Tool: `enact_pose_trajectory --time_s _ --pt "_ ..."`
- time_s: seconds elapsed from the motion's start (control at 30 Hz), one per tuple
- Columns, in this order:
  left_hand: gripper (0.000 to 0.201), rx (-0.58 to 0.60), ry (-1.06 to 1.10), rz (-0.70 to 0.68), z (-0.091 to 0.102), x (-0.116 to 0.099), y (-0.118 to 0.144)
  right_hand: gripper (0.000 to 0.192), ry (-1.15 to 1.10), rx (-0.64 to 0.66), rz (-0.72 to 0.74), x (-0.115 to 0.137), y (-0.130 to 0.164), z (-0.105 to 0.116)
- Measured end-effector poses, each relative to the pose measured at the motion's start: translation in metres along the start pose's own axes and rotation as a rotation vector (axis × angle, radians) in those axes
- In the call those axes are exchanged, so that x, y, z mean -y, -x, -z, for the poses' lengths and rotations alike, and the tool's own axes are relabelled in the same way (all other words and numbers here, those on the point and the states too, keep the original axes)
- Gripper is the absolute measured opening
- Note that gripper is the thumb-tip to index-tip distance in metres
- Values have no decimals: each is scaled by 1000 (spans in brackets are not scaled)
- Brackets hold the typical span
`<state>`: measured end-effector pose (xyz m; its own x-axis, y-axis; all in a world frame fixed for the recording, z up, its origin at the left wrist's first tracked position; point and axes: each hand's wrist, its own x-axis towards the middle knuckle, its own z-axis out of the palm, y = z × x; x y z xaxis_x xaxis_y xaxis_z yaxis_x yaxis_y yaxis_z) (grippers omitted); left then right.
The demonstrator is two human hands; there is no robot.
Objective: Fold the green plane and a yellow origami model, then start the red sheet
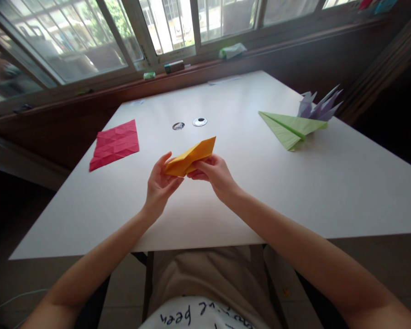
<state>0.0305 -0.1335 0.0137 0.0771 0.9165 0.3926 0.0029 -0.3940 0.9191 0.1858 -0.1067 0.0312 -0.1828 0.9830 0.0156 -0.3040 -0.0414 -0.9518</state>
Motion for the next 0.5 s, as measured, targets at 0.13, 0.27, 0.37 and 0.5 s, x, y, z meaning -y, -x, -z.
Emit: enact_pose_trajectory --time_s 0.13,0.27,0.37,0.5 --pt "63 -5 102 51 -1 1 -3 11 -216 76 -109 -5 -5 3" --pt "55 14 98 65 -4 1 -3 9 -225 209 -268 -13 -4 2" --pt "45 28 123 78 -4 2 -1 11 -172 287 -394 -16 0 0" --pt "28 -128 161 138 -1 8 -3 19 -18 324 -401 -11 4 -2"
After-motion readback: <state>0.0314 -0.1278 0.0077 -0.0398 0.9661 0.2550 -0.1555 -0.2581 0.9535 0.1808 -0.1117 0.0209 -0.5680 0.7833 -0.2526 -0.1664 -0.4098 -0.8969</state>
